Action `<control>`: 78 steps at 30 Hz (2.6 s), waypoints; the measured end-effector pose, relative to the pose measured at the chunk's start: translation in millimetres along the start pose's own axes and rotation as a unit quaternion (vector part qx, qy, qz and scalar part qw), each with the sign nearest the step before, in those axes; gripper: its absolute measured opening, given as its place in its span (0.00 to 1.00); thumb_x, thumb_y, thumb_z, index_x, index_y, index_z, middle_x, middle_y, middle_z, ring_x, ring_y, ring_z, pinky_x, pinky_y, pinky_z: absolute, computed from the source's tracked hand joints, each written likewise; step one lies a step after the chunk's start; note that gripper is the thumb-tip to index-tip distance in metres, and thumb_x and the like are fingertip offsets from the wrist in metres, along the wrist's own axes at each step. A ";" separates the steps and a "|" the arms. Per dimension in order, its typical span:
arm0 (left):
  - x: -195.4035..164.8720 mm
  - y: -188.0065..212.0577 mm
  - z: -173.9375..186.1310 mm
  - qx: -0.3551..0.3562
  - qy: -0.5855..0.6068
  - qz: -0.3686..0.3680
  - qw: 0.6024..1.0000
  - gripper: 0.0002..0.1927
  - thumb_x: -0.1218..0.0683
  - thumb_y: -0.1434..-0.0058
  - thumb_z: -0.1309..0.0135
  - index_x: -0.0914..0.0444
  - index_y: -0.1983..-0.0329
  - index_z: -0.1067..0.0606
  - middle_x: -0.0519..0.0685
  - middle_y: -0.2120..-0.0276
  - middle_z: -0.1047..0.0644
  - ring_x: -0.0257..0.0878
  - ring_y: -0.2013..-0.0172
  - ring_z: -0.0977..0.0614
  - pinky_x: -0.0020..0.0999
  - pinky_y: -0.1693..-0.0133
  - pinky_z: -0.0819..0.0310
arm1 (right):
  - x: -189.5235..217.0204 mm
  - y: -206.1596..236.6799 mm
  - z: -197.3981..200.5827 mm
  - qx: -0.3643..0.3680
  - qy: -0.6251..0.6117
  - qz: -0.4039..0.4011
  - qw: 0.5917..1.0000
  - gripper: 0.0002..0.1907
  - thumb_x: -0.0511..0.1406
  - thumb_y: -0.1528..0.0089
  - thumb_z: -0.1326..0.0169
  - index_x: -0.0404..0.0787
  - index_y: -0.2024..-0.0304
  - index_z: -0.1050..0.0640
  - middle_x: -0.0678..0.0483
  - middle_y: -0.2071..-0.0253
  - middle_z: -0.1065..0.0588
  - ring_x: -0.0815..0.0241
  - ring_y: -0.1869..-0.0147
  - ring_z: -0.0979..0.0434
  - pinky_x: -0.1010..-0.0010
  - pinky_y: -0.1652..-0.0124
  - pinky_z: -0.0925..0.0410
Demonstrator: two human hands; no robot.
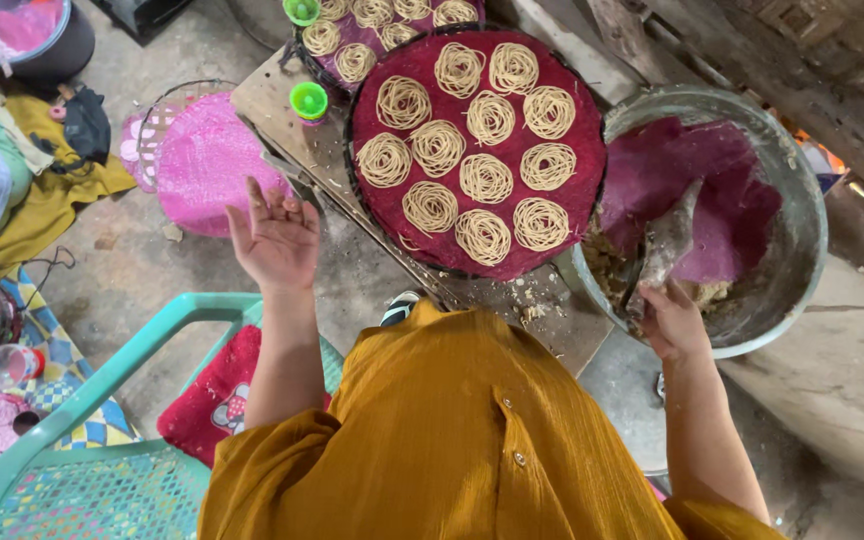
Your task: The person sits at a low table and uses a hand-held wooden dough press to extrude noodle strands into circular nests on round fabric-covered trays. Between presses, they reload the press with dough scooped from a large basin and press the lever down to form each nest.
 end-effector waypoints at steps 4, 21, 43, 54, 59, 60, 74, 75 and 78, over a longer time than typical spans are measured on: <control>12.8 10.8 -1.1 -0.050 -0.007 -0.007 0.999 0.23 0.37 0.27 0.56 0.53 0.40 0.24 0.46 0.57 0.19 0.44 0.55 0.19 0.46 0.43 0.26 | -0.1 2.5 5.1 -0.038 0.061 -0.009 0.997 0.38 0.30 0.39 0.45 0.37 0.27 0.39 0.53 0.37 0.29 0.57 0.37 0.28 0.61 0.44 0.32; 7.9 -63.4 14.8 -0.239 -0.371 -0.019 0.897 0.36 0.45 0.39 0.40 0.54 0.29 0.38 0.46 0.46 0.24 0.39 0.49 0.21 0.42 0.51 0.27 | -1.0 78.2 -63.8 -0.180 0.541 0.513 0.642 0.35 0.33 0.32 0.34 0.34 0.25 0.33 0.36 0.23 0.44 0.35 0.19 0.41 0.46 0.25 0.40; -70.5 -286.3 99.3 0.053 -0.845 -0.131 0.516 0.62 0.60 0.62 0.29 0.57 0.23 0.46 0.56 0.41 0.27 0.54 0.41 0.25 0.46 0.40 0.30 | 15.6 67.9 -349.3 -0.218 0.481 0.505 0.683 0.22 0.22 0.30 0.44 0.21 0.34 0.30 0.37 0.27 0.44 0.42 0.26 0.33 0.59 0.32 0.30; -37.5 -244.2 -46.4 0.381 -0.642 -0.091 0.659 0.48 0.55 0.49 0.26 0.60 0.28 0.40 0.57 0.35 0.31 0.55 0.34 0.29 0.43 0.33 0.33 | 69.0 8.9 -518.9 -0.001 0.651 0.480 0.588 0.46 0.44 0.40 0.31 0.26 0.29 0.35 0.31 0.31 0.35 0.31 0.29 0.34 0.50 0.34 0.36; -43.7 -225.9 -79.0 0.445 -0.632 -0.082 0.629 0.48 0.56 0.51 0.27 0.61 0.29 0.39 0.57 0.33 0.33 0.55 0.31 0.32 0.45 0.30 0.36 | 81.3 -1.6 -554.1 0.041 0.646 0.427 0.631 0.43 0.44 0.41 0.32 0.29 0.30 0.32 0.35 0.35 0.31 0.34 0.35 0.27 0.53 0.40 0.31; -45.3 -226.6 -79.9 0.449 -0.633 -0.082 0.625 0.47 0.56 0.51 0.28 0.61 0.29 0.38 0.57 0.33 0.33 0.55 0.32 0.31 0.45 0.31 0.35 | 82.6 -2.3 -553.6 0.052 0.633 0.417 0.650 0.41 0.44 0.41 0.32 0.30 0.32 0.31 0.37 0.36 0.30 0.35 0.36 0.25 0.53 0.41 0.30; -99.9 -262.0 -46.7 0.249 -0.706 -0.118 0.652 0.50 0.55 0.50 0.23 0.65 0.28 0.39 0.58 0.37 0.28 0.50 0.38 0.23 0.43 0.38 0.26 | 20.2 -59.8 -519.9 0.047 0.617 0.379 0.688 0.40 0.47 0.42 0.35 0.32 0.35 0.29 0.37 0.41 0.27 0.37 0.39 0.26 0.52 0.42 0.33; -99.9 -261.6 -44.4 0.244 -0.691 -0.102 0.672 0.50 0.55 0.49 0.24 0.65 0.28 0.40 0.58 0.36 0.28 0.49 0.38 0.22 0.41 0.39 0.25 | 12.4 -64.7 -518.9 0.046 0.627 0.396 0.669 0.40 0.47 0.42 0.35 0.32 0.34 0.29 0.37 0.41 0.27 0.36 0.38 0.28 0.51 0.40 0.34; -98.1 -257.2 -40.0 0.241 -0.657 -0.066 0.711 0.49 0.56 0.47 0.24 0.65 0.27 0.40 0.57 0.34 0.29 0.46 0.38 0.21 0.39 0.40 0.21 | -5.4 -74.2 -515.3 0.054 0.627 0.374 0.681 0.40 0.46 0.41 0.36 0.33 0.33 0.31 0.37 0.39 0.28 0.36 0.36 0.29 0.51 0.38 0.36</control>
Point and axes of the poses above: each hand's wrist, its own y-axis away from the middle knuckle, its own z-axis out of the back of the hand, x = y × z, the point moved 1 cm from there along -y, towards the middle knuckle
